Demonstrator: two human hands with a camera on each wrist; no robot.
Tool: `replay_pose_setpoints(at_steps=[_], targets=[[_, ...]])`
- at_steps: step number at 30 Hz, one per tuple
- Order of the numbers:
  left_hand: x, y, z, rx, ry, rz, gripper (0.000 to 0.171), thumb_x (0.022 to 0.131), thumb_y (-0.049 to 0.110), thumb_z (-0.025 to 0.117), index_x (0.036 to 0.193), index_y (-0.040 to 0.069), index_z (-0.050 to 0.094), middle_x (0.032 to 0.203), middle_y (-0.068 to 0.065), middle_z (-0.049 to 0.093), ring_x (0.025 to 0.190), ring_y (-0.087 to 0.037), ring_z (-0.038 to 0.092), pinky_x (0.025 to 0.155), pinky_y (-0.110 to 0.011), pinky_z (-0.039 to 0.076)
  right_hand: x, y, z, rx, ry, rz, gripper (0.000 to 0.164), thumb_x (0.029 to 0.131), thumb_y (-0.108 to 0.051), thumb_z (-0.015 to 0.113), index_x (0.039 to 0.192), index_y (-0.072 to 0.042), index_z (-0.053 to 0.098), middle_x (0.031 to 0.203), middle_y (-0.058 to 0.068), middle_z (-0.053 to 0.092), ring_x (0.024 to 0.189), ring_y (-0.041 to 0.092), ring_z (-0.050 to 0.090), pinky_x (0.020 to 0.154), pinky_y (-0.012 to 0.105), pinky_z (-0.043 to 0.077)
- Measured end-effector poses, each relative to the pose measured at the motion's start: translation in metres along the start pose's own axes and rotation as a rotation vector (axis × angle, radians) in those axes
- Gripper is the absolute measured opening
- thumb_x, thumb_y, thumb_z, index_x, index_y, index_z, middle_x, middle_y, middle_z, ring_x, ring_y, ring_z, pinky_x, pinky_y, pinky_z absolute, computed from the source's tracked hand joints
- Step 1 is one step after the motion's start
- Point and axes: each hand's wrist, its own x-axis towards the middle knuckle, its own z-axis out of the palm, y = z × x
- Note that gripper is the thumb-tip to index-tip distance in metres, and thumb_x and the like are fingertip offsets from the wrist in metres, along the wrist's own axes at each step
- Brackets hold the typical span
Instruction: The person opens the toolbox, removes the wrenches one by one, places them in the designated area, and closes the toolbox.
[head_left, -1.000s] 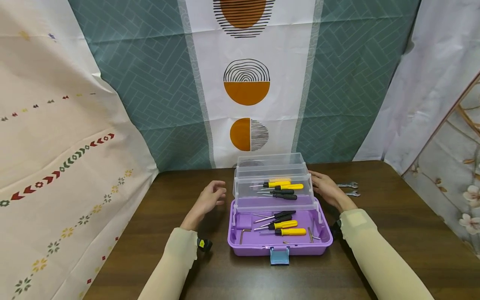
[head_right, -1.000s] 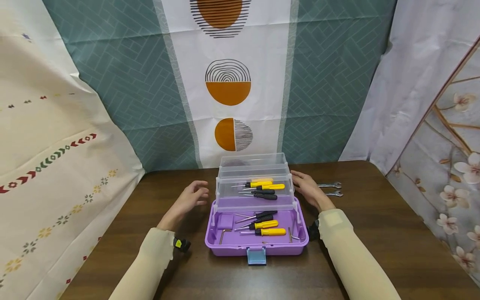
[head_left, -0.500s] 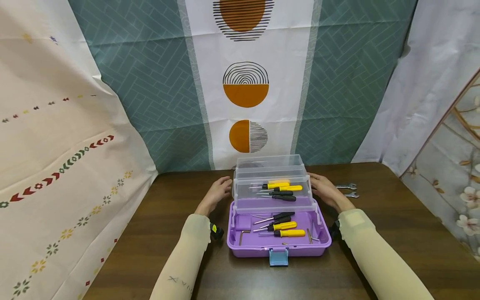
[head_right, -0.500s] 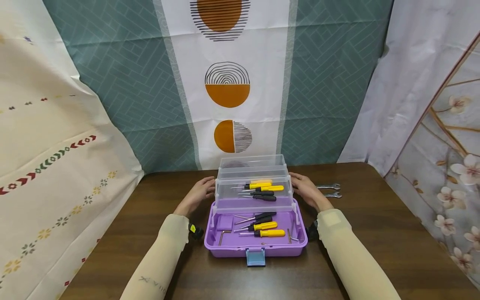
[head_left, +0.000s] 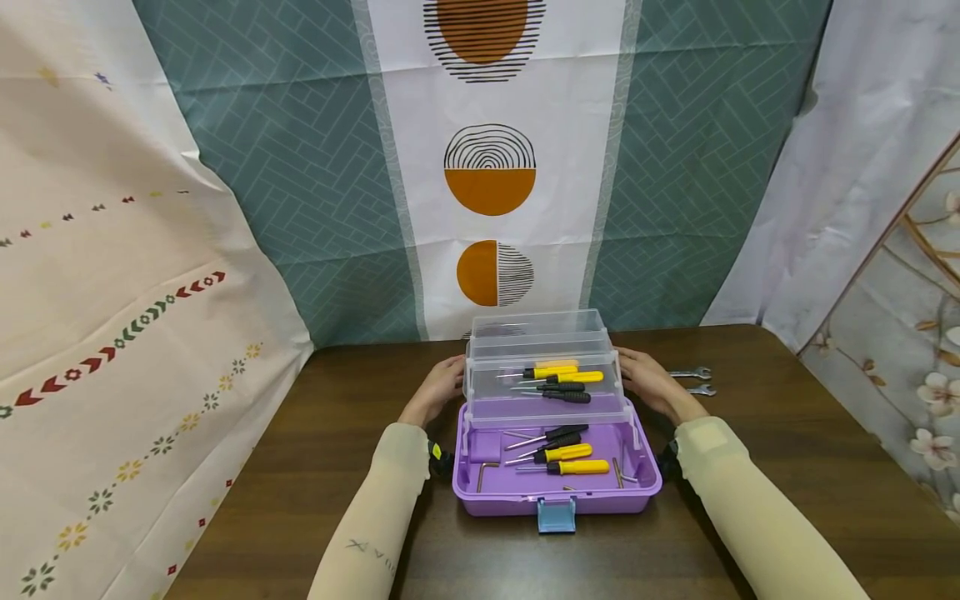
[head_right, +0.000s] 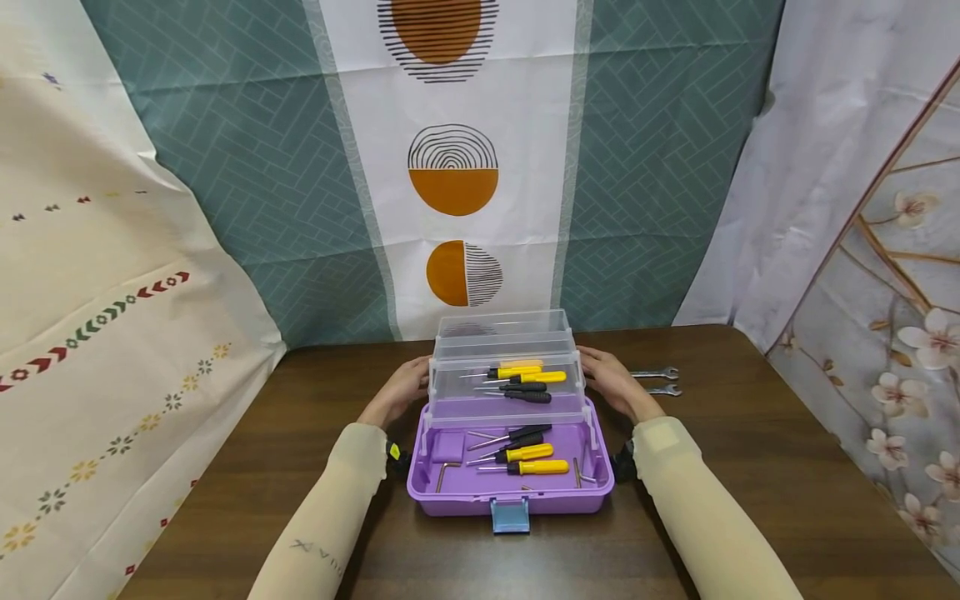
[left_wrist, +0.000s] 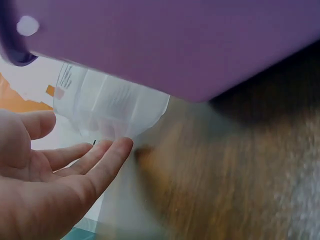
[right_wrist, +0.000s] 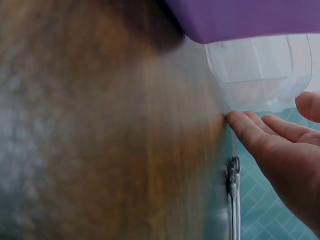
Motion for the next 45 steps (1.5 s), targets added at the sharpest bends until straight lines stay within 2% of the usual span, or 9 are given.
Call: replay_pose_setpoints(at_steps=[8,14,20,23,27,32,36,41,45], targets=[[0.002,-0.002,0.003,0.004,-0.01,0.001,0.048,0.114,0.021,0.039,0.153,-0.008,0.041,0.15,-0.026,0.052,0.141,-0.04,0.048,0.116,-0.054,0.042,0.002,0.001,0.002,0.017,-0.026,0.006,0.056,0.115,-0.019,0.029,0.161,0.011,0.014,0.166,0.031,0.02,0.156,0.043,0.015,0.123,0.058,0.026],[0.002,-0.001,0.002,0.007,-0.024,0.005,0.048,0.114,0.019,0.039,0.154,-0.008,0.04,0.149,-0.027,0.053,0.141,-0.04,0.048,0.116,-0.054,0.042,0.003,0.0,0.001,-0.007,-0.027,-0.007,0.055,0.115,-0.019,0.029,0.159,0.012,0.019,0.164,0.032,0.025,0.154,0.043,0.02,0.116,0.045,0.041],[0.002,-0.001,0.004,0.016,-0.006,0.023,0.046,0.114,0.018,0.04,0.152,-0.007,0.044,0.143,-0.026,0.058,0.133,-0.036,0.056,0.113,-0.052,0.046,0.003,0.0,0.0,-0.02,-0.013,-0.018,0.054,0.115,-0.019,0.031,0.16,0.011,0.022,0.162,0.032,0.03,0.152,0.043,0.027,0.114,0.045,0.044],[0.002,-0.001,0.005,0.016,0.003,0.045,0.044,0.114,0.016,0.04,0.151,-0.007,0.045,0.139,-0.027,0.06,0.126,-0.032,0.06,0.11,-0.051,0.049,0.003,0.0,-0.002,-0.028,-0.01,-0.033,0.055,0.115,-0.021,0.033,0.159,0.011,0.025,0.159,0.03,0.037,0.145,0.036,0.039,0.106,0.037,0.051],[0.002,0.0,0.007,0.022,0.019,0.07,0.043,0.113,0.014,0.04,0.149,-0.008,0.047,0.135,-0.027,0.063,0.119,-0.028,0.063,0.106,-0.051,0.052,0.003,0.0,-0.002,-0.041,-0.003,-0.057,0.053,0.114,-0.02,0.036,0.157,0.011,0.03,0.152,0.026,0.046,0.125,0.02,0.057,0.096,0.029,0.055],[0.0,0.002,0.008,0.011,0.028,0.076,0.043,0.113,0.013,0.039,0.15,-0.005,0.047,0.138,-0.026,0.061,0.122,-0.03,0.062,0.108,-0.052,0.051,0.004,-0.002,-0.001,-0.042,0.016,-0.064,0.05,0.113,-0.014,0.038,0.156,0.01,0.033,0.15,0.029,0.047,0.113,0.012,0.062,0.094,0.027,0.057],[0.0,0.003,0.007,-0.006,0.023,0.091,0.043,0.113,0.012,0.039,0.151,-0.005,0.046,0.142,-0.026,0.058,0.128,-0.033,0.059,0.108,-0.052,0.05,0.004,-0.005,0.0,-0.046,0.034,-0.055,0.051,0.112,-0.012,0.038,0.158,0.01,0.03,0.153,0.032,0.042,0.119,0.018,0.059,0.098,0.029,0.056],[0.0,0.004,0.007,-0.017,0.036,0.116,0.042,0.113,0.012,0.04,0.151,-0.005,0.046,0.144,-0.026,0.057,0.131,-0.036,0.057,0.108,-0.051,0.051,0.004,-0.008,0.001,-0.066,0.05,-0.056,0.053,0.112,-0.011,0.04,0.16,0.007,0.027,0.158,0.03,0.038,0.136,0.038,0.049,0.113,0.05,0.045],[0.001,0.004,0.007,-0.016,0.047,0.128,0.042,0.113,0.01,0.04,0.152,-0.005,0.046,0.145,-0.025,0.056,0.131,-0.035,0.057,0.108,-0.049,0.051,0.004,-0.009,0.0,-0.072,0.059,-0.046,0.055,0.111,-0.012,0.041,0.161,0.005,0.026,0.161,0.029,0.034,0.144,0.044,0.04,0.117,0.058,0.036]])
